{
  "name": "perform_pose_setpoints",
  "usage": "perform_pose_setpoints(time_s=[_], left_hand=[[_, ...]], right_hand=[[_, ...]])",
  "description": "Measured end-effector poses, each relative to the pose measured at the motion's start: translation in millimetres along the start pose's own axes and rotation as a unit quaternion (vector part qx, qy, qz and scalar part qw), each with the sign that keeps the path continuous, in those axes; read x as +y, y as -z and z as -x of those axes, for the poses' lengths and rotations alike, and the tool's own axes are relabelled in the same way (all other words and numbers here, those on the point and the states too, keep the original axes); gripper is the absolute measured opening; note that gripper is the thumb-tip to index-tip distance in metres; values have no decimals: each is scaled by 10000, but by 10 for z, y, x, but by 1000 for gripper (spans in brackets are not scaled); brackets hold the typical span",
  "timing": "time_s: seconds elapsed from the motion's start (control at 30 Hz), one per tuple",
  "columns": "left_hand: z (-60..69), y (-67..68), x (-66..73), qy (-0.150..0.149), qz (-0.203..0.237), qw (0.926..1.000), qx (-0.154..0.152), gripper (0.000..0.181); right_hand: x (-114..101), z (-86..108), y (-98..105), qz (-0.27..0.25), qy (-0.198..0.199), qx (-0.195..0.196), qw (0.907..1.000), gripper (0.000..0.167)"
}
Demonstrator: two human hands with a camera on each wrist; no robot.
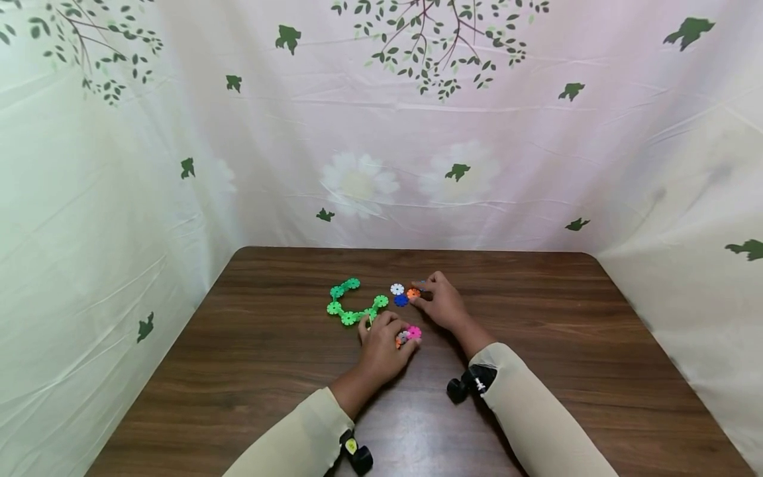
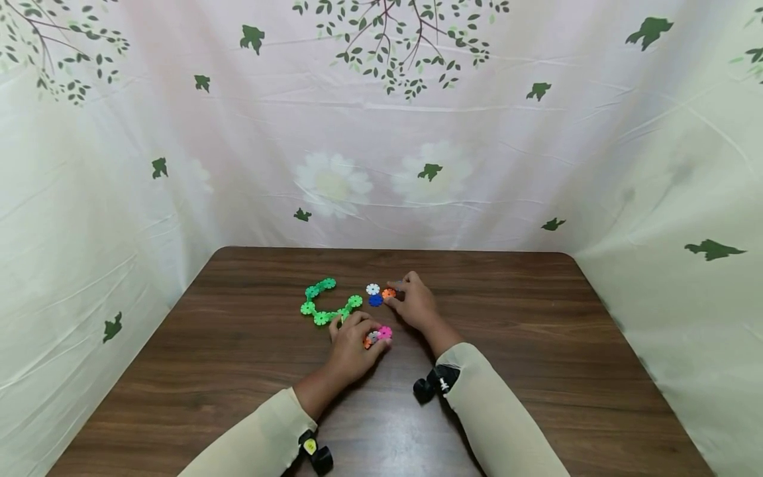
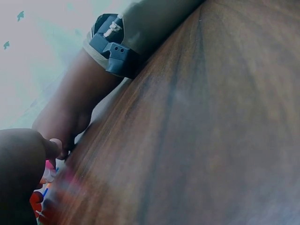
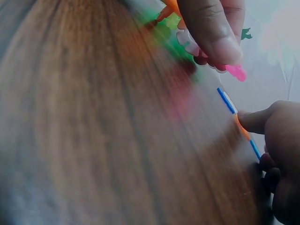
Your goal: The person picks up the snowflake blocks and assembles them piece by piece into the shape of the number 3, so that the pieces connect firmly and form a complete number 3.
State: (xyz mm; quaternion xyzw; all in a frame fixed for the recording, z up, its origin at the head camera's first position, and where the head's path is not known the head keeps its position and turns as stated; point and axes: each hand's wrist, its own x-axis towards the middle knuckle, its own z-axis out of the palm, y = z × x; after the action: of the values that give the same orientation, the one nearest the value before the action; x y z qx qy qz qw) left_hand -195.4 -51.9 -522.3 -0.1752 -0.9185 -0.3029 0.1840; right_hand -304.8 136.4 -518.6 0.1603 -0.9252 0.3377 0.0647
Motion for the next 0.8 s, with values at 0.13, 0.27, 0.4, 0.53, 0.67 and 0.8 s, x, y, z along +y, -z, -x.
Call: perform_pose_setpoints(time_s=[0.13,0.27,0.4,0.53,0.67,0.8], left_hand=[[-9,-1,-6,10,25,10000,7,29],[-7,-1,-8,26,122,9999,1,28],[-9,6,-9,32,282,9996,-52,27],[-17,10,-11,72,452,9989,-129,26],[-22,14,-9,114,544,9983,-181,26],[-22,21,-3,138,614,9978,-212,25]], right_hand=[[-36,1,9,227,-57,-140,9996,38],[-52,5,11,327,-87,-235,9992,30],[-65,15,30,286,-105,-343,9989,22],[-63,27,53,-28,-118,-393,9992,21],[-32,45,59,-268,-123,-316,9991,21],[6,75,66,-653,-164,-307,9973,21]])
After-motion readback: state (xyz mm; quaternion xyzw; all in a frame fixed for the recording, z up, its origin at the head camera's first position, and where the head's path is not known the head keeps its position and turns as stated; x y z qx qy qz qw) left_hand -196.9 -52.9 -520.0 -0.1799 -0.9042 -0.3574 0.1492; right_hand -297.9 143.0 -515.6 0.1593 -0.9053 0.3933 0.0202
